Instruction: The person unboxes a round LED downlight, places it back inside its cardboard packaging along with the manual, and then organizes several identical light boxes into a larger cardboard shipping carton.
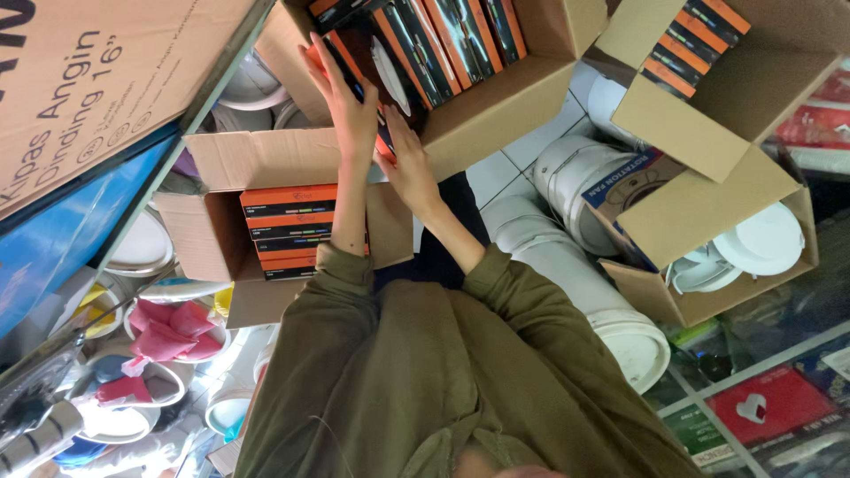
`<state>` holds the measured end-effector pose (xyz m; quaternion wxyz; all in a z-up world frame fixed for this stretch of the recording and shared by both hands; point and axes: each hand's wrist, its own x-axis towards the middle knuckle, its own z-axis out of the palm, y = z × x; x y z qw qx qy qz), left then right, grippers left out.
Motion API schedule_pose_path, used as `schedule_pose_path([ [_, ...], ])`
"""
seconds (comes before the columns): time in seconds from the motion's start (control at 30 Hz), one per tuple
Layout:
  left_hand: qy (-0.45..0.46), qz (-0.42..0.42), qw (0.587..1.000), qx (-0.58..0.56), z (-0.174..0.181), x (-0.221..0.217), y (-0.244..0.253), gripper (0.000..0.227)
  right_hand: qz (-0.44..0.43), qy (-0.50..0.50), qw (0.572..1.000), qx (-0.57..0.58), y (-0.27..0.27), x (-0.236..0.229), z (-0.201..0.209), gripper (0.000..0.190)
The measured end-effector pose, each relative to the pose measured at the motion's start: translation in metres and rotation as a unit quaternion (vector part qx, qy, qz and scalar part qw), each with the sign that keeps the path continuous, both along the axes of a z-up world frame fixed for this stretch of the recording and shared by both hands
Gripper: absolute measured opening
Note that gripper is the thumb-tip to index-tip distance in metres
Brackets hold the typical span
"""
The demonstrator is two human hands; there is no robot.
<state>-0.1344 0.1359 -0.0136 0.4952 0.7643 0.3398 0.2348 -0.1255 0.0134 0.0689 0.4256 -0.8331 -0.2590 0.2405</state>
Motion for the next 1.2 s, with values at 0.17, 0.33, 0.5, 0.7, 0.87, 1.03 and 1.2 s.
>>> schedule_pose_path([
  [0.17, 0.01, -0.013, 1.0, -0.005, 0.002, 0.003, -0.004, 0.102, -0.029, 0.066, 0.997, -0.009, 0.004, 0.0, 0.004, 0.084],
  [0.33, 0.006, -0.018, 1.0, 0.008, -0.004, 0.001, -0.003, 0.098, -0.035, 0.065, 0.997, 0.012, 0.004, -0.01, 0.001, 0.084],
  [0.5, 0.071, -0.027, 0.995, 0.065, -0.005, -0.002, 0.001, 0.107, -0.029, 0.048, 0.998, 0.035, 0.003, -0.006, 0.003, 0.098],
  [0.7, 0.082, -0.025, 0.993, 0.075, 0.01, -0.003, 0.011, 0.117, 0.032, 0.058, 0.996, 0.061, -0.001, 0.008, 0.0, 0.116],
  [0.87, 0.059, -0.035, 0.992, 0.103, 0.032, -0.014, 0.015, 0.11, 0.015, 0.091, 0.993, 0.075, -0.02, 0.002, 0.022, 0.108],
  [1.03, 0.018, -0.067, 0.981, 0.183, 0.086, -0.039, 0.024, 0.106, -0.117, 0.064, 0.98, 0.145, -0.061, -0.013, 0.075, 0.075],
  [1.2, -0.028, -0.111, 0.988, 0.105, 0.169, -0.055, -0.009, 0.097, -0.261, 0.074, 0.936, 0.224, -0.127, -0.043, 0.14, 0.049],
])
